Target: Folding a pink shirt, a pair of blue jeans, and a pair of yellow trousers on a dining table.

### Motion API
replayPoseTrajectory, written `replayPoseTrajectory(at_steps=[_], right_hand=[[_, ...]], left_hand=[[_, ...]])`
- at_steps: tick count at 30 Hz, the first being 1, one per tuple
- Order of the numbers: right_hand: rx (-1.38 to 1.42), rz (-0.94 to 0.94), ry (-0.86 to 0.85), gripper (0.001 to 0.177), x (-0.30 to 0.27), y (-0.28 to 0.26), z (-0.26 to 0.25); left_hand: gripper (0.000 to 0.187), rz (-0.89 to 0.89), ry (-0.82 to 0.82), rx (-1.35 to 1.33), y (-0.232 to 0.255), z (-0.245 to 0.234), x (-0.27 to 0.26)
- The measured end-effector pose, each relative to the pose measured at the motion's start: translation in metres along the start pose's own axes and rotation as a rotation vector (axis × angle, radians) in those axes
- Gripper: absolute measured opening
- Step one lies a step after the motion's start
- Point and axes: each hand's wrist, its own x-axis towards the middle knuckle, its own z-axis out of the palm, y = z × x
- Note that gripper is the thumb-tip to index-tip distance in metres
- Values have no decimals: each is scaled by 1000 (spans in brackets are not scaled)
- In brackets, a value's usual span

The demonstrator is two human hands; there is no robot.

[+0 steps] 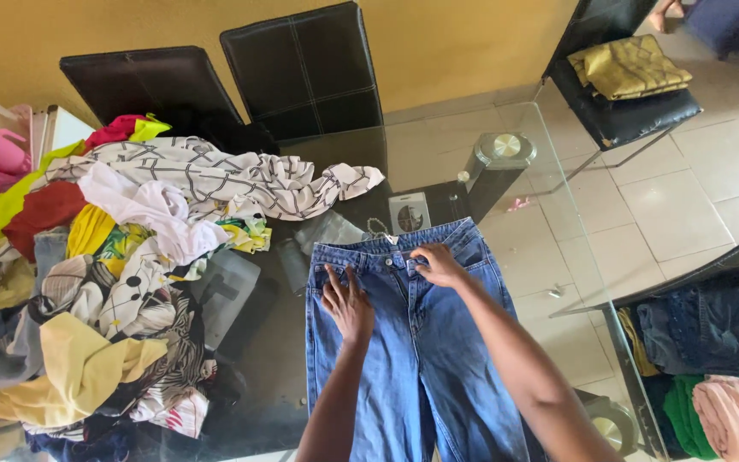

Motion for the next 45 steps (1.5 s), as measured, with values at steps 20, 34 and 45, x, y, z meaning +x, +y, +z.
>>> replayPoseTrajectory(at_steps=[20,34,45], right_hand=[[-281,141,335,35,-16,-86,18],[-638,164,89,84,-67,-88,15],[56,171,-76,33,-56,-161,116]], left_hand=[[67,390,-200,-246,26,23,-13],[77,263,-51,-61,-46,2,-22],[72,-362,-254,-132,-121,-72,-108]])
